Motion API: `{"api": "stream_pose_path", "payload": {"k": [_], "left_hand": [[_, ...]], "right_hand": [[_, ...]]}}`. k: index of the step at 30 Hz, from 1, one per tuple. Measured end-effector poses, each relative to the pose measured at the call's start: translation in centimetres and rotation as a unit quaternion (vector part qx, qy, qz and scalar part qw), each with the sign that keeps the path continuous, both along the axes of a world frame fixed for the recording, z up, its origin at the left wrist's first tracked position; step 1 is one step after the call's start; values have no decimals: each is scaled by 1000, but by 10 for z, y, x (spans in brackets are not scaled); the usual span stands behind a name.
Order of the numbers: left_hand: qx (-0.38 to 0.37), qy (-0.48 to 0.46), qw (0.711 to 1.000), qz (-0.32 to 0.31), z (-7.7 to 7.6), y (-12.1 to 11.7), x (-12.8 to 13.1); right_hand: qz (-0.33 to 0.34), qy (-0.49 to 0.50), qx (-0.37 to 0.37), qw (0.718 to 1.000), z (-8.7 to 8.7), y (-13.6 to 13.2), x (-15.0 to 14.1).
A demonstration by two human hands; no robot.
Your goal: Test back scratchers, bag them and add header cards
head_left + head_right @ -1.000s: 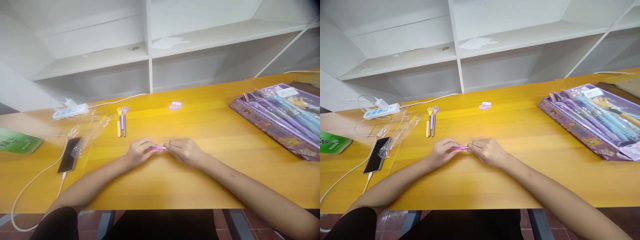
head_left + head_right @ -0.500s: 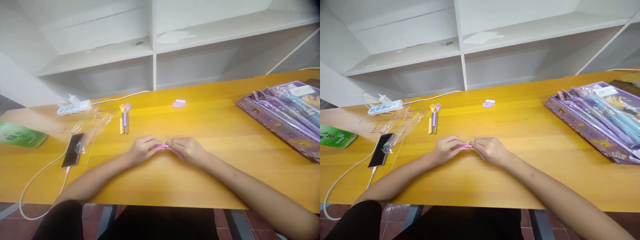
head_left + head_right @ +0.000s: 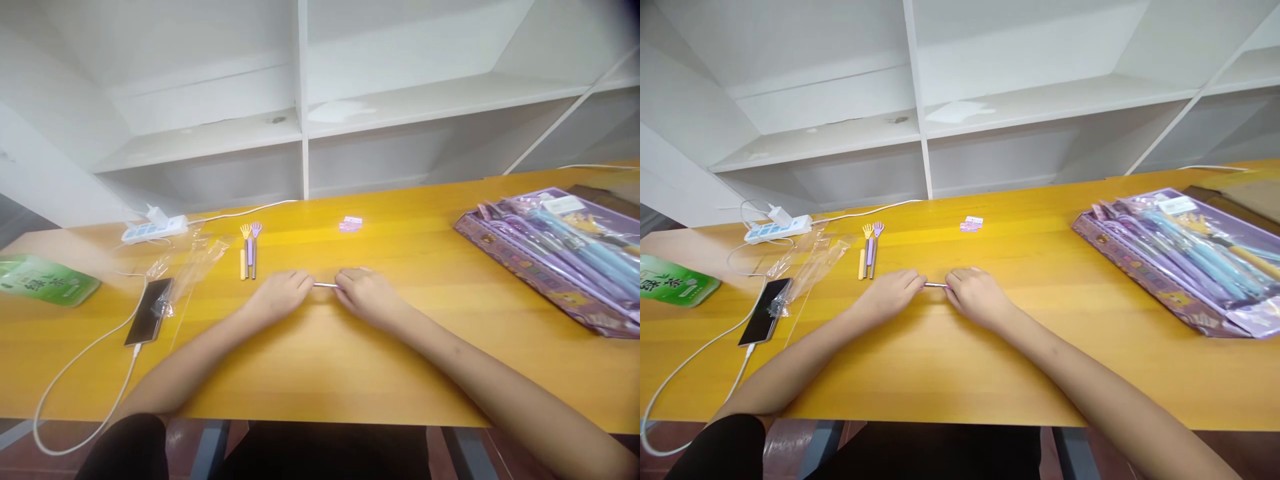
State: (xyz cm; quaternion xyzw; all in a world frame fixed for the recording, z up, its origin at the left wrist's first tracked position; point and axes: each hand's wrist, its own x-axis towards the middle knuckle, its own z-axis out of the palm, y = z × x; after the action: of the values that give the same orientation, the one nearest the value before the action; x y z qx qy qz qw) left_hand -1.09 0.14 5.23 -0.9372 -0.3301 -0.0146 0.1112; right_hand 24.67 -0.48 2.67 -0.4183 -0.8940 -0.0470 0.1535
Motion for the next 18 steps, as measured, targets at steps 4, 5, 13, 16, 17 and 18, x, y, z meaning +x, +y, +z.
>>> {"api": "stream_pose_path", "payload": {"k": [4,5,13,16,17,18], "left_hand": [[-38,48,998,27,8,-9,21],[-41,49,997,33,11,-8,23],[1,99,992,76,51,7,-41],[13,112,989,92,60,-2,-87],[13,111,990,85,60,-7,-99],[12,104,992,74,59,-12,-108]], "right_hand": [[-22,-62,-31,997,19,0,-13],[-30,-70,-33,997,24,0,-13],[-86,-52,67,993,37,-3,89],[-77,-33,160,984,38,-15,158],[-63,-39,187,980,39,-21,176],[-52,-46,209,975,39,-27,190]]}}
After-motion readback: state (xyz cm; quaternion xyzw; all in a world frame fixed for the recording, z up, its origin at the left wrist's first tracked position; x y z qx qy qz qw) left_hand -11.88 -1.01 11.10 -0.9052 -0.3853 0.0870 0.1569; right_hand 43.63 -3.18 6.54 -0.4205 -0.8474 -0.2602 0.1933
